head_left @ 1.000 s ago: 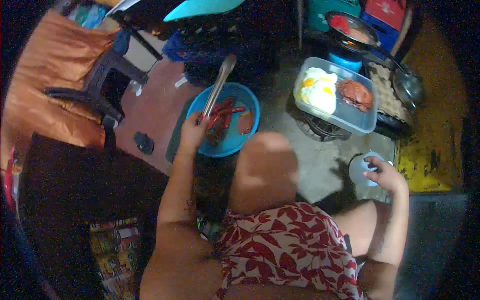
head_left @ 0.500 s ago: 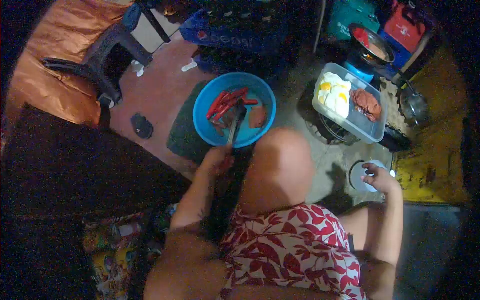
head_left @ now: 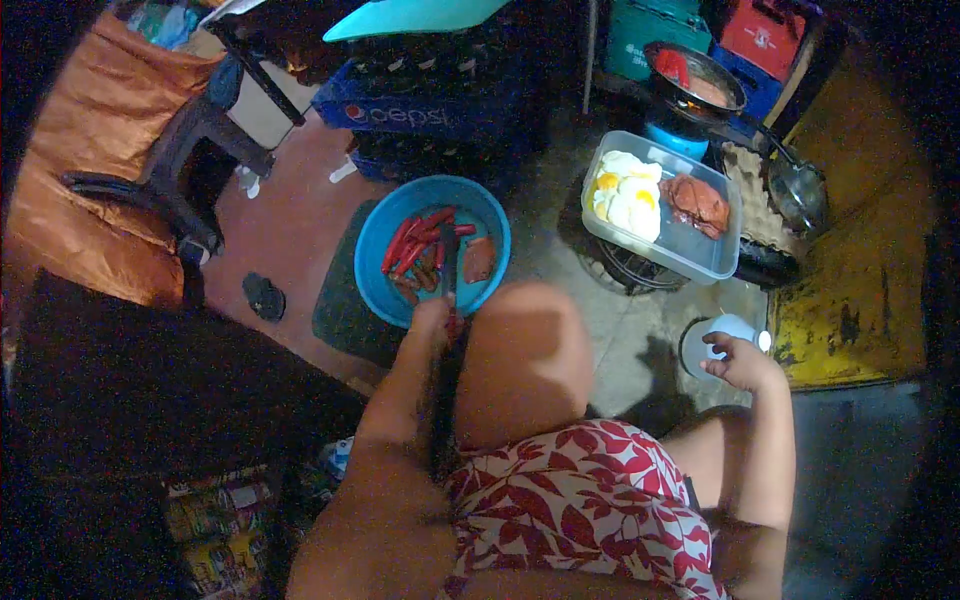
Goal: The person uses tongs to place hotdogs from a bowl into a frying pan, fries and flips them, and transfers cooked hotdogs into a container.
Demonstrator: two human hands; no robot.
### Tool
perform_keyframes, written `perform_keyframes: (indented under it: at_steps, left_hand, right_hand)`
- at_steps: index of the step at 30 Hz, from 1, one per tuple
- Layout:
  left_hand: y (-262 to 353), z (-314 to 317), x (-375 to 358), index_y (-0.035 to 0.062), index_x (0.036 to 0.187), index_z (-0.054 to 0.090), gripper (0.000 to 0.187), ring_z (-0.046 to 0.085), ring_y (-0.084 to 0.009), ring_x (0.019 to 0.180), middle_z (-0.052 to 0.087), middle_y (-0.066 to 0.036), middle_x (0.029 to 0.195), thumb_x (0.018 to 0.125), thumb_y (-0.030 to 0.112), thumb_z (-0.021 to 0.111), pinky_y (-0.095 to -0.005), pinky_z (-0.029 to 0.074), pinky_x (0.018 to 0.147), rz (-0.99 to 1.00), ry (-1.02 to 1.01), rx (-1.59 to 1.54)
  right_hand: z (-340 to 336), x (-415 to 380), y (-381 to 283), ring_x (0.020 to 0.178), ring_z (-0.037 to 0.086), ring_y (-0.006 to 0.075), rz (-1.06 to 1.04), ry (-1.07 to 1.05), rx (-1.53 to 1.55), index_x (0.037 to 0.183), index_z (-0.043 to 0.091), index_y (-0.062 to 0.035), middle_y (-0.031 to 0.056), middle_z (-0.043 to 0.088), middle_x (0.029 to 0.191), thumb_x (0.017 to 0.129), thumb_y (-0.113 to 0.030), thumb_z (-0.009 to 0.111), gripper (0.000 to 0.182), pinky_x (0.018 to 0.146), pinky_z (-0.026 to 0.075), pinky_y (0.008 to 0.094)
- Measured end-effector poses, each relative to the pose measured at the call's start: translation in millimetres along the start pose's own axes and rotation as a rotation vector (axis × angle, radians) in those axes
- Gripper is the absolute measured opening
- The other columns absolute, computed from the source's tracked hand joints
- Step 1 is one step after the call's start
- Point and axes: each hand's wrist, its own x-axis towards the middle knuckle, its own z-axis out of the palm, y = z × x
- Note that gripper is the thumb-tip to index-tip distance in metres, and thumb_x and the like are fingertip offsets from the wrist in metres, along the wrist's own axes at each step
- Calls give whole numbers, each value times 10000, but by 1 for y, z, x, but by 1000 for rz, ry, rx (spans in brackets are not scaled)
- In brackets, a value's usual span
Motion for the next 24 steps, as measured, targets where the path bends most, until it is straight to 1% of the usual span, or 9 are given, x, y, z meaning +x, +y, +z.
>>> perform_keyframes:
  at_steps: [3, 5, 7, 9, 11, 14, 16, 20, 24]
  left_hand:
    - [10, 6, -36, 53, 965, 596, 192, 538, -223, 508, 558, -73, 666, 949, 244, 602, -377, 441, 447, -85, 140, 92]
    - [18, 9, -67, 58, 1000, 618, 160, 548, -188, 521, 574, -65, 682, 934, 203, 619, -366, 443, 447, 189, 176, 475]
    - [33, 7, -93, 44, 995, 633, 157, 553, -159, 538, 593, -67, 696, 920, 182, 646, -343, 446, 463, 366, 230, 489]
    - [44, -6, -81, 31, 1031, 649, 168, 564, -149, 590, 616, -56, 743, 907, 144, 663, -314, 461, 515, 802, 210, 597]
    - [112, 35, -131, -11, 1148, 636, 277, 566, -135, 680, 632, -41, 829, 905, 120, 658, -284, 475, 605, 568, 136, 686]
    - [176, 104, -143, -17, 1176, 641, 314, 609, -158, 710, 659, -95, 837, 896, 125, 650, -314, 500, 654, 914, 105, 916]
    - [202, 165, -134, -16, 1170, 644, 335, 673, -254, 803, 694, -161, 891, 882, 154, 654, -365, 514, 726, 1215, 94, 1058]
    - [252, 310, -132, 52, 1118, 653, 320, 647, -404, 950, 689, -211, 981, 874, 259, 659, -473, 507, 808, 1376, 179, 1323]
    - [279, 436, -120, 74, 972, 647, 180, 663, -380, 939, 680, -167, 967, 916, 225, 567, -481, 532, 805, 1538, 321, 1619]
  right_hand:
    - [-7, -11, -3, 1063, 646, 375, -79, 12, 1, 1356, 530, -105, 251, 632, 1202, 843, -295, 748, 589, 902, 518, 415]
    - [-16, -22, -11, 1086, 635, 378, -83, 5, 37, 1357, 529, -104, 250, 622, 1221, 841, -306, 744, 594, 922, 508, 416]
    - [-20, -31, -14, 1109, 624, 382, -60, 29, 82, 1357, 528, -104, 249, 612, 1241, 839, -318, 740, 600, 943, 498, 417]
    - [-21, -35, -12, 1164, 588, 389, -151, 49, -55, 1355, 529, -110, 235, 591, 1283, 849, -368, 717, 599, 989, 468, 419]
    - [-26, -36, -15, 1180, 568, 390, -202, 2, -41, 1345, 534, -88, 223, 584, 1292, 855, -395, 698, 601, 1016, 446, 419]
    - [-32, -34, -17, 1163, 575, 387, -318, 34, -3, 1335, 532, -50, 233, 593, 1266, 851, -377, 698, 607, 1006, 451, 418]
    - [-33, -35, -11, 1154, 578, 387, -346, 43, 10, 1330, 530, -29, 238, 598, 1252, 849, -366, 696, 610, 1001, 454, 416]
    - [-32, -36, -1, 1033, 625, 396, -421, 163, 9, 1268, 557, -52, 233, 644, 1109, 834, -349, 674, 538, 896, 504, 451]
    - [-31, -48, 11, 1004, 639, 396, -461, 213, 136, 1253, 580, -70, 211, 649, 1135, 834, -366, 671, 521, 890, 513, 455]
